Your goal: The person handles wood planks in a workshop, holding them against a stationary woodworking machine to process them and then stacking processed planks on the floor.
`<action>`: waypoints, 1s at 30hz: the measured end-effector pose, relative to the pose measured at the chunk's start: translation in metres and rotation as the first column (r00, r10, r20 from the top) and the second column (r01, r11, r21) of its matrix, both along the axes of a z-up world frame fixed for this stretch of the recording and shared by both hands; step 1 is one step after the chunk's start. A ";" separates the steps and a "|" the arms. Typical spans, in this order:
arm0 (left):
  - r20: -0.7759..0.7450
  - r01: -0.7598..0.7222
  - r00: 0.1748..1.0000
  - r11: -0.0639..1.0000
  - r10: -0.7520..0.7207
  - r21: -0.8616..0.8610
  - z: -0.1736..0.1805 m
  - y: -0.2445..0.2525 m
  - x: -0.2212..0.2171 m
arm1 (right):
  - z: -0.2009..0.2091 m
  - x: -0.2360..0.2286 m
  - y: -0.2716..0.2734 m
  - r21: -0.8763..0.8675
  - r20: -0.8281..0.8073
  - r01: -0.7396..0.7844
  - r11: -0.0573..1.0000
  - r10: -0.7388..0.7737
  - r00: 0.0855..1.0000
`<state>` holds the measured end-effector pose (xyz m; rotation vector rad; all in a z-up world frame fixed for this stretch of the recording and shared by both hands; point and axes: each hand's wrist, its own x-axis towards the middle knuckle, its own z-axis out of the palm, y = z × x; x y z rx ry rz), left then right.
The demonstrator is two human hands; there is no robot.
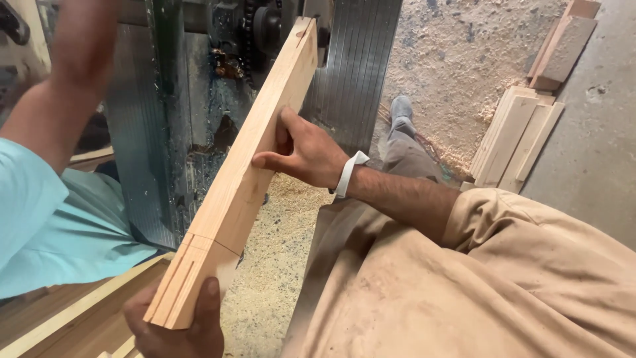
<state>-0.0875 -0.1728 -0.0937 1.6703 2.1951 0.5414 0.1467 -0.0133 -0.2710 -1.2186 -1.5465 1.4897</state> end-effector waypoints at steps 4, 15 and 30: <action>-0.039 0.009 0.999 0.999 -0.011 -0.048 0.017 0.020 0.003 | 0.005 0.001 0.008 -0.067 -0.024 0.020 0.998 -0.021 0.999; -0.128 0.062 0.989 0.994 -0.074 -0.095 0.057 0.081 0.034 | 0.008 0.008 0.031 -0.114 -0.145 0.064 0.991 -0.080 0.986; -0.287 0.107 0.943 0.971 -0.168 -0.215 0.082 0.142 0.069 | 0.004 0.016 0.052 -0.191 -0.206 0.099 0.977 -0.138 0.969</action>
